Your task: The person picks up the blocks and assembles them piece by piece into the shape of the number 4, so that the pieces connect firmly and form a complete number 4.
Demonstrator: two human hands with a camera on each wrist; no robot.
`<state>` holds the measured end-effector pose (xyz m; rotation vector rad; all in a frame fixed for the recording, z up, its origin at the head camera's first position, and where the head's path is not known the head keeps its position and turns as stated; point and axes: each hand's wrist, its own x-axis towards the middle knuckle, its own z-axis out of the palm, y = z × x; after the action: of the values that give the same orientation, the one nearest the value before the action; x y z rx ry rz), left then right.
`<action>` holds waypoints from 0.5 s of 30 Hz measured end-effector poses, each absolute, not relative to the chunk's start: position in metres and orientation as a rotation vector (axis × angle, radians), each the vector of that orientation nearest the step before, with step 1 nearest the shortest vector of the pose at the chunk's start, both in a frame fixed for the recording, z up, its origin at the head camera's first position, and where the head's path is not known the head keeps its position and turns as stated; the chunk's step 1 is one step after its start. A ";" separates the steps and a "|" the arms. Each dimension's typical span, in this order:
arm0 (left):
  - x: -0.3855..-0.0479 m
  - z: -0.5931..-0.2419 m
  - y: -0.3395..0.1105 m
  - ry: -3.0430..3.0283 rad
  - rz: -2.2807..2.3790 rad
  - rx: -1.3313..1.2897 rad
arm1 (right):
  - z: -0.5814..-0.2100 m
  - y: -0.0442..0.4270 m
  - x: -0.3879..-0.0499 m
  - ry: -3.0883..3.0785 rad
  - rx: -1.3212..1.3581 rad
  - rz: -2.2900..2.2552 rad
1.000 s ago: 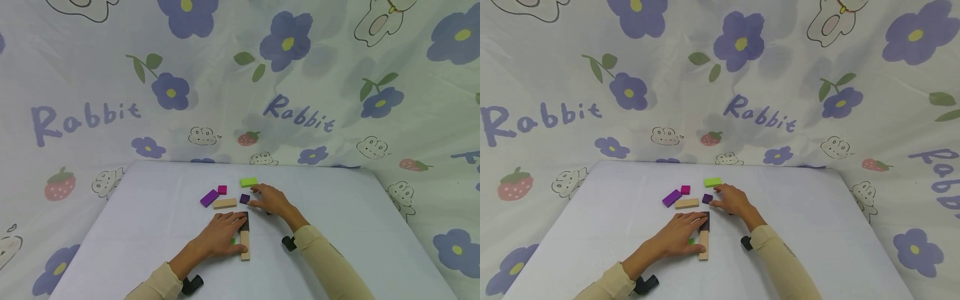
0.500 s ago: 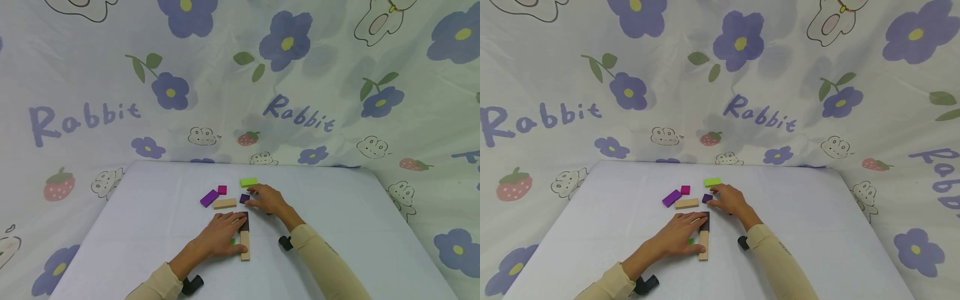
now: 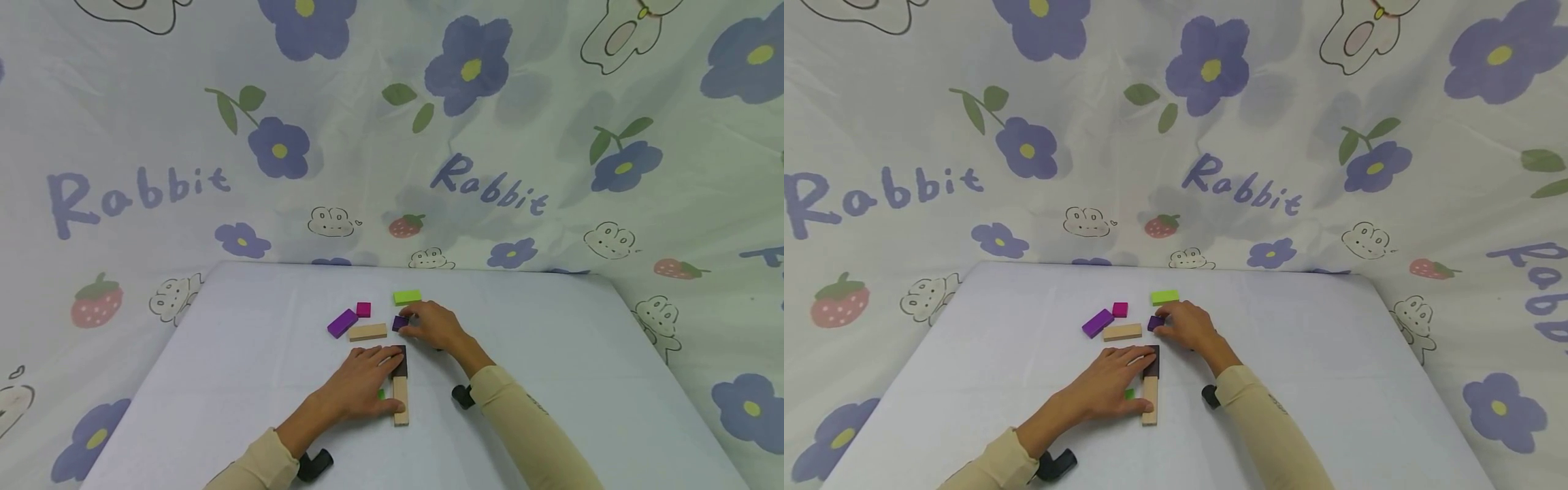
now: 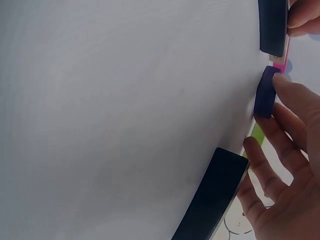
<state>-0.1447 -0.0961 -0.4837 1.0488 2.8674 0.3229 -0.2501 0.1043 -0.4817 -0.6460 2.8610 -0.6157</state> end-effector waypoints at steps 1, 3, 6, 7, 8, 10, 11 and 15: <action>-0.145 -0.484 -0.096 2.868 0.322 1.049 | -0.482 0.104 -0.250 2.861 -0.644 -0.613; -0.144 -0.483 -0.096 2.870 0.320 1.049 | -0.481 0.104 -0.250 2.864 -0.647 -0.606; -0.144 -0.483 -0.096 2.876 0.310 1.055 | -0.481 0.103 -0.250 2.870 -0.650 -0.580; -0.144 -0.484 -0.096 2.879 0.306 1.059 | -0.481 0.103 -0.250 2.872 -0.653 -0.572; -0.143 -0.484 -0.096 2.880 0.305 1.062 | -0.481 0.103 -0.249 2.875 -0.654 -0.564; -0.143 -0.484 -0.096 2.884 0.301 1.068 | -0.480 0.103 -0.249 2.874 -0.659 -0.561; -0.143 -0.484 -0.096 2.886 0.300 1.070 | -0.479 0.103 -0.248 2.872 -0.664 -0.563; -0.143 -0.484 -0.096 2.887 0.302 1.068 | -0.476 0.103 -0.246 2.852 -0.684 -0.568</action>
<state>-0.1432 -0.0962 -0.4838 1.0680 2.8869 0.3024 -0.2460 0.1031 -0.4762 -0.6838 2.8524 -0.5682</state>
